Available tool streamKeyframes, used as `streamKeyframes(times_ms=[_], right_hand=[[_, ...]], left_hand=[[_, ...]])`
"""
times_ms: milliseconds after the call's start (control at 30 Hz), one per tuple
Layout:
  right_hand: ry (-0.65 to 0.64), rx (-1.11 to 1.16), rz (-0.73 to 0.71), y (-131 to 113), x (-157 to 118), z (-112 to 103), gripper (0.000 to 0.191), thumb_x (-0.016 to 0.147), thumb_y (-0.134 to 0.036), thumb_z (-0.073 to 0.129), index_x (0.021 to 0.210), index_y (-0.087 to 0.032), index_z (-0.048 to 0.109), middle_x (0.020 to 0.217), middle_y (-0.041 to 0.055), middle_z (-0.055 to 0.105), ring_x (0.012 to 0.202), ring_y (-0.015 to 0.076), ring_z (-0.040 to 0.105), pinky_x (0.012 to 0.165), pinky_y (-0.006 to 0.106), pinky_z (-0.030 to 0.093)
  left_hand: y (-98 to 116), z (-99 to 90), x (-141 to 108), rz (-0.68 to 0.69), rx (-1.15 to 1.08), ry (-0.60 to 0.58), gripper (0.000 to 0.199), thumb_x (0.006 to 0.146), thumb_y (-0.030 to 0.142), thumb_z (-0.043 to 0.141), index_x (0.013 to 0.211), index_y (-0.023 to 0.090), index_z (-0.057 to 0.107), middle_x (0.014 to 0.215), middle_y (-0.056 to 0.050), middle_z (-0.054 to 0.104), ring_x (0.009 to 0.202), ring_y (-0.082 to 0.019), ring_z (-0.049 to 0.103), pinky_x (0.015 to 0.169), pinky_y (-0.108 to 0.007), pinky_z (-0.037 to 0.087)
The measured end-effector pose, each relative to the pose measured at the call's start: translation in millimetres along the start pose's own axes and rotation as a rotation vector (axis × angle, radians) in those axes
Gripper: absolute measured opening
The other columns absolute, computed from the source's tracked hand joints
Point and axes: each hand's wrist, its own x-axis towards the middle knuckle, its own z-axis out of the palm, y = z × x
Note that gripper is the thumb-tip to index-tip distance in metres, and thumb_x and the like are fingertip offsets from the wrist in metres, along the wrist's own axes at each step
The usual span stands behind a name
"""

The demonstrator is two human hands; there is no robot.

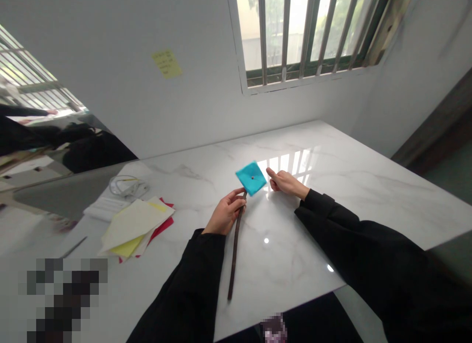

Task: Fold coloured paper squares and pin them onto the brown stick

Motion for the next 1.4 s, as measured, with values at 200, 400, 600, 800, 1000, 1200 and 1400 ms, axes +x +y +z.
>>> streamKeyframes(times_ms=[200, 400, 600, 800, 1000, 1200, 1400], right_hand=[[0.048, -0.073, -0.012, 2, -1, 2, 0.080, 0.103, -0.073, 0.026, 0.051, -0.020, 0.053, 0.056, 0.0055, 0.058, 0.058, 0.0180, 0.056, 0.069, 0.031, 0.040], [0.015, -0.106, -0.011, 0, -3, 6, 0.070, 0.103, -0.067, 0.041, 0.070, -0.017, 0.076, 0.061, 0.0051, 0.064, 0.062, 0.0182, 0.059, 0.067, 0.030, 0.039], [-0.404, 0.177, -0.070, -19, -18, 19, 0.067, 0.099, -0.071, 0.046, 0.107, -0.015, 0.082, 0.057, -0.0038, 0.050, 0.048, 0.0093, 0.035, 0.053, 0.027, 0.030], [-0.738, 0.341, -0.133, -36, -36, 34, 0.051, 0.094, -0.061, 0.067, 0.107, -0.013, 0.078, 0.062, -0.0061, 0.046, 0.051, 0.0066, 0.032, 0.048, 0.023, 0.022], [-0.815, 0.426, -0.104, -31, -34, 36, 0.042, 0.093, -0.052, 0.073, 0.107, -0.013, 0.073, 0.065, -0.0069, 0.045, 0.053, 0.0060, 0.030, 0.046, 0.023, 0.018], [-0.986, 0.373, -0.155, -29, -32, 30, 0.039, 0.093, -0.051, 0.074, 0.099, -0.013, 0.074, 0.063, -0.0067, 0.046, 0.055, 0.0065, 0.033, 0.050, 0.024, 0.020], [-1.026, 0.316, -0.200, -29, -34, 28, 0.041, 0.090, -0.053, 0.075, 0.096, -0.013, 0.076, 0.069, -0.0039, 0.056, 0.062, 0.0074, 0.041, 0.058, 0.024, 0.027]], left_hand=[[-1, -0.8, 1, -0.009, -0.047, 0.015, 0.050, 0.066, 0.021, 0.082, 0.116, 0.015, 0.072, 0.082, 0.000, 0.065, 0.066, -0.010, 0.055, 0.064, -0.024, 0.043], [5, -6.3, 1, -0.034, -0.205, 0.084, 0.047, 0.070, 0.021, 0.086, 0.115, 0.019, 0.073, 0.094, -0.003, 0.068, 0.072, -0.010, 0.060, 0.065, -0.023, 0.046], [4, -5.5, 2, 0.014, -0.311, 0.094, 0.044, 0.071, 0.019, 0.089, 0.112, 0.020, 0.073, 0.098, -0.001, 0.069, 0.076, -0.010, 0.063, 0.071, -0.022, 0.051], [1, -1.7, 3, 0.065, -0.324, 0.119, 0.042, 0.069, 0.016, 0.091, 0.106, 0.020, 0.071, 0.093, 0.000, 0.072, 0.079, -0.010, 0.066, 0.075, -0.021, 0.053], [4, -2.6, 4, 0.037, -0.389, 0.148, 0.037, 0.072, 0.012, 0.085, 0.105, 0.020, 0.072, 0.090, 0.000, 0.073, 0.076, -0.010, 0.067, 0.070, -0.020, 0.054], [10, -8.2, 9, 0.053, -0.531, 0.293, 0.013, 0.078, 0.017, 0.079, 0.088, 0.019, 0.070, 0.082, -0.001, 0.070, 0.069, -0.012, 0.066, 0.067, -0.023, 0.057], [8, -14.1, 14, 0.112, -0.549, 0.337, 0.019, 0.077, 0.023, 0.086, 0.086, 0.019, 0.070, 0.080, 0.001, 0.069, 0.067, -0.011, 0.063, 0.062, -0.021, 0.054]])
